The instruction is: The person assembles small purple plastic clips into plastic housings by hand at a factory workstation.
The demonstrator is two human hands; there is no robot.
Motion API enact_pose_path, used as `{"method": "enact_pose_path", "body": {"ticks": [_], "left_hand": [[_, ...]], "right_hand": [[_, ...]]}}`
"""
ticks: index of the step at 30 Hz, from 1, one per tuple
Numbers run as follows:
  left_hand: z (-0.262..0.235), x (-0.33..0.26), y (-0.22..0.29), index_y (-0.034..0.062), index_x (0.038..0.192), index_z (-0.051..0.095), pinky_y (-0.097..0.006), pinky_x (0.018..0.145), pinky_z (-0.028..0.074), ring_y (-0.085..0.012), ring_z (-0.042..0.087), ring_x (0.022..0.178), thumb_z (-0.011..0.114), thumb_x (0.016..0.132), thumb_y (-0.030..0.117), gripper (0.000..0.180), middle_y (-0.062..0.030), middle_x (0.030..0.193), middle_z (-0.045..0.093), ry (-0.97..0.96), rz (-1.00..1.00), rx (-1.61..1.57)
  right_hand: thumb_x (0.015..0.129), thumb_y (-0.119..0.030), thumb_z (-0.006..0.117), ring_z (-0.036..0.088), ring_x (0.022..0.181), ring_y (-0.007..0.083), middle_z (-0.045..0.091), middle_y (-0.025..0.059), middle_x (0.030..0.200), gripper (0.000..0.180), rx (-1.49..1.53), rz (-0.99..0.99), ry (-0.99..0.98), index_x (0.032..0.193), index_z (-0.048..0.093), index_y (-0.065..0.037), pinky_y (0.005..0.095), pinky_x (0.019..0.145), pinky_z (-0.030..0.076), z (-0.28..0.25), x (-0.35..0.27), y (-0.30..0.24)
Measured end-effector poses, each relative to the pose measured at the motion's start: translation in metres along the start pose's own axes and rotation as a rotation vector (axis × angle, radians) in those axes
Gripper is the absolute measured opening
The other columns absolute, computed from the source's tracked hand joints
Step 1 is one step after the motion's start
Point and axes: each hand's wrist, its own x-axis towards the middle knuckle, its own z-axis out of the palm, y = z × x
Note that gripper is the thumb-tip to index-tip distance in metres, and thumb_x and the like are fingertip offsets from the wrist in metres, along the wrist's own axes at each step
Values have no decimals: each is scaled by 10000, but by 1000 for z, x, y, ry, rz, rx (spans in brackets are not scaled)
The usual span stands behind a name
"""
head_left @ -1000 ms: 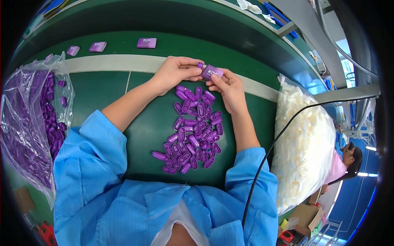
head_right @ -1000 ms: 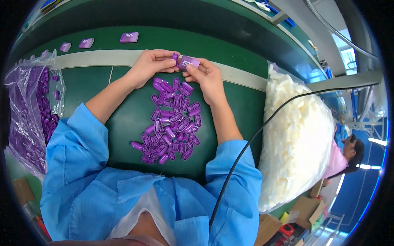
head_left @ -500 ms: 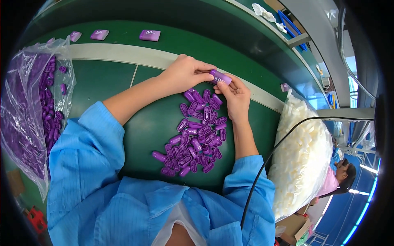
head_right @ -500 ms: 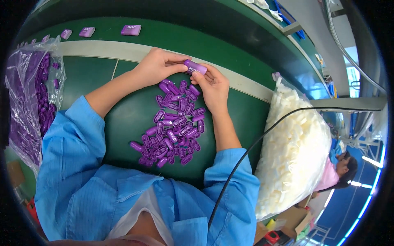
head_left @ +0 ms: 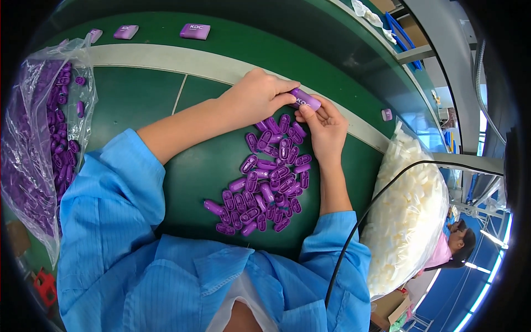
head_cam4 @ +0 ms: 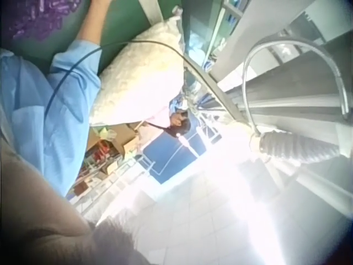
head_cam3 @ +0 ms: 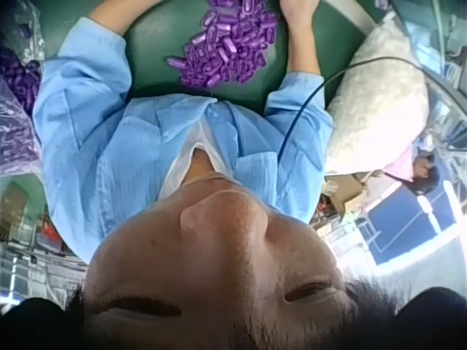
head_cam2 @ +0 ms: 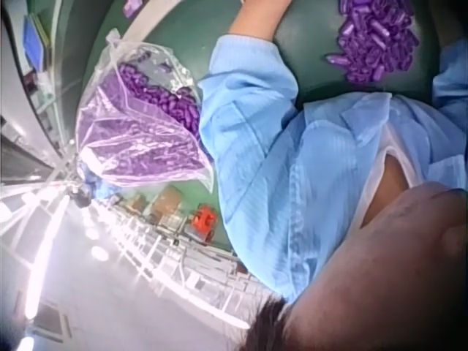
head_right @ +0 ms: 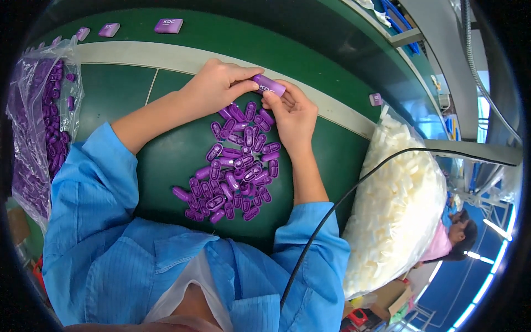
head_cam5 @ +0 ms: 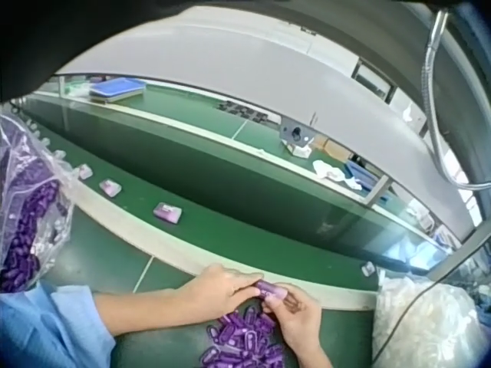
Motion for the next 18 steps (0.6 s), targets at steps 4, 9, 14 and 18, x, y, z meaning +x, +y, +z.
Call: {"method": "enact_pose_path", "body": {"ticks": [4, 9, 14, 18], "left_hand": [[4, -1, 3, -8, 1057, 589, -263, 532, 447, -188, 594, 571, 589, 811, 125, 279, -179, 746, 629, 73, 72, -63], [10, -5, 11, -41, 1121, 526, -324, 556, 449, -279, 587, 602, 498, 852, 91, 301, -217, 730, 594, 53, -113, -98], [17, -10, 12, -63, 1091, 514, -361, 598, 463, -352, 583, 677, 481, 853, 65, 272, -227, 795, 596, 138, 14, -1], [12, -8, 17, -57, 1063, 522, -351, 633, 478, -327, 605, 711, 510, 837, 65, 257, -210, 833, 609, 83, 40, 165]], "right_hand": [[803, 9, 595, 603, 723, 130, 617, 120, 882, 234, -16, -37, -7, 1019, 541, 80, 223, 660, 506, -1, -1, -2], [808, 12, 586, 603, 714, 129, 615, 119, 876, 232, 37, 0, 19, 1021, 528, 80, 224, 659, 507, 5, -1, 1], [806, 7, 591, 603, 713, 127, 616, 115, 874, 237, 25, -27, 10, 1023, 530, 80, 221, 657, 506, 7, -2, -3], [810, -6, 589, 600, 731, 123, 613, 116, 886, 226, -95, -60, -6, 1015, 542, 79, 228, 652, 507, 7, -3, -11]]}}
